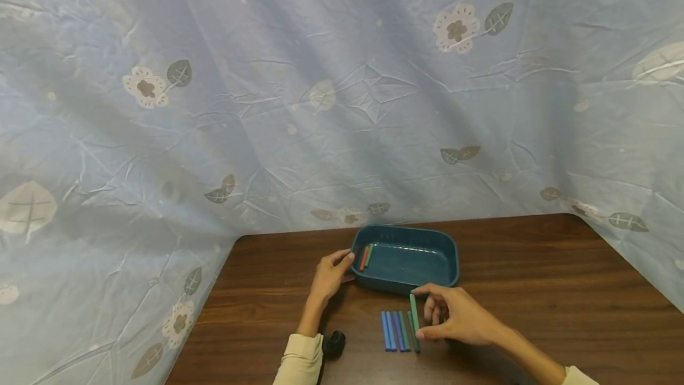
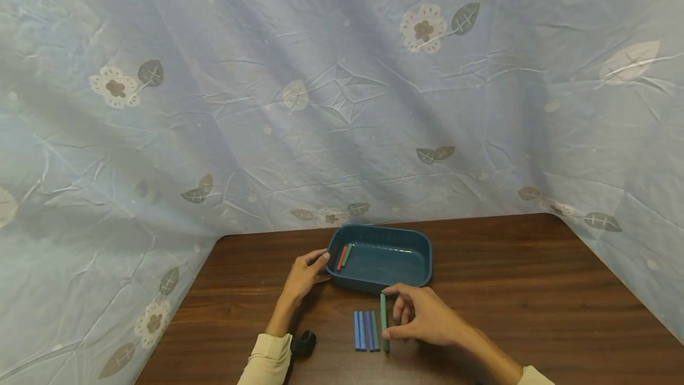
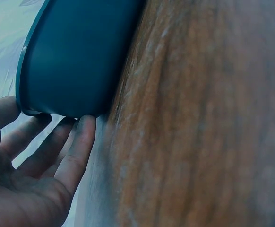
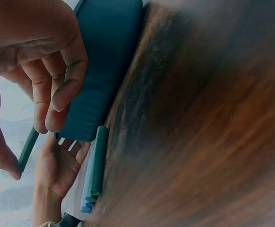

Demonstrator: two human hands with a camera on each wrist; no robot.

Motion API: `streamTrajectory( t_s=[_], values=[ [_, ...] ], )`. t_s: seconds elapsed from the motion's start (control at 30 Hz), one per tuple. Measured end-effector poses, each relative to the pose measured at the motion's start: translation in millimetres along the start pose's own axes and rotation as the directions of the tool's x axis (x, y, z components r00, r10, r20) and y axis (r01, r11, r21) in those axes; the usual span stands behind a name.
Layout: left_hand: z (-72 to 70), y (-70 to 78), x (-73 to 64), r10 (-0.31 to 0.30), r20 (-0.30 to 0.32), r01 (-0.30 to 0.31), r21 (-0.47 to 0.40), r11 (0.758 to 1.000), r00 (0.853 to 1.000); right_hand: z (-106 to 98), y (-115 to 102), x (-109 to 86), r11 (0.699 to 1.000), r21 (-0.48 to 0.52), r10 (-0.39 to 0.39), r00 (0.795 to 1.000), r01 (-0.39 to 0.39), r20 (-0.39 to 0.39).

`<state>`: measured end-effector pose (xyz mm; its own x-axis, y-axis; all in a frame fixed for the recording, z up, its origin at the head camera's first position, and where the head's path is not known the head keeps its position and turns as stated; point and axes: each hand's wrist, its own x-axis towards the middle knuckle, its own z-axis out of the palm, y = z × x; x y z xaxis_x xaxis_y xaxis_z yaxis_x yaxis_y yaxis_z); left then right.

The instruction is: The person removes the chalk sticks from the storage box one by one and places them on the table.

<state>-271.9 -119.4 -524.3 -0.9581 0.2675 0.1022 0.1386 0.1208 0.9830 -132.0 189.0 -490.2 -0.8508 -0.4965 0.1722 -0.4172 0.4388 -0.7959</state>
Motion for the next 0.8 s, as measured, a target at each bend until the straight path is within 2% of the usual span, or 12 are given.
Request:
streamTrajectory(
  t_s=[0.43, 0.6, 0.8],
  values=[
    [-0.8, 1.4, -1.6, -0.011, 0.000, 0.011, 0.024, 1.000, 1.000, 2.2, 8.5, -5.0, 0.999, -0.004, 0.046, 0.997, -0.046, 0.060],
    [-1.0, 0.8, -0.7, -0.007, -0.004, 0.007, 0.023, 1.000, 1.000, 0.4, 9.6, -4.3, 0.998, -0.030, 0.051, 0.996, -0.049, 0.073],
    [-0.8, 0.5, -1.7, -0.011, -0.004, 0.011, 0.018, 1.000, 1.000, 1.6, 10.5, -2.9, 0.995, -0.053, 0.093, 0.991, -0.088, 0.098]
  ],
)
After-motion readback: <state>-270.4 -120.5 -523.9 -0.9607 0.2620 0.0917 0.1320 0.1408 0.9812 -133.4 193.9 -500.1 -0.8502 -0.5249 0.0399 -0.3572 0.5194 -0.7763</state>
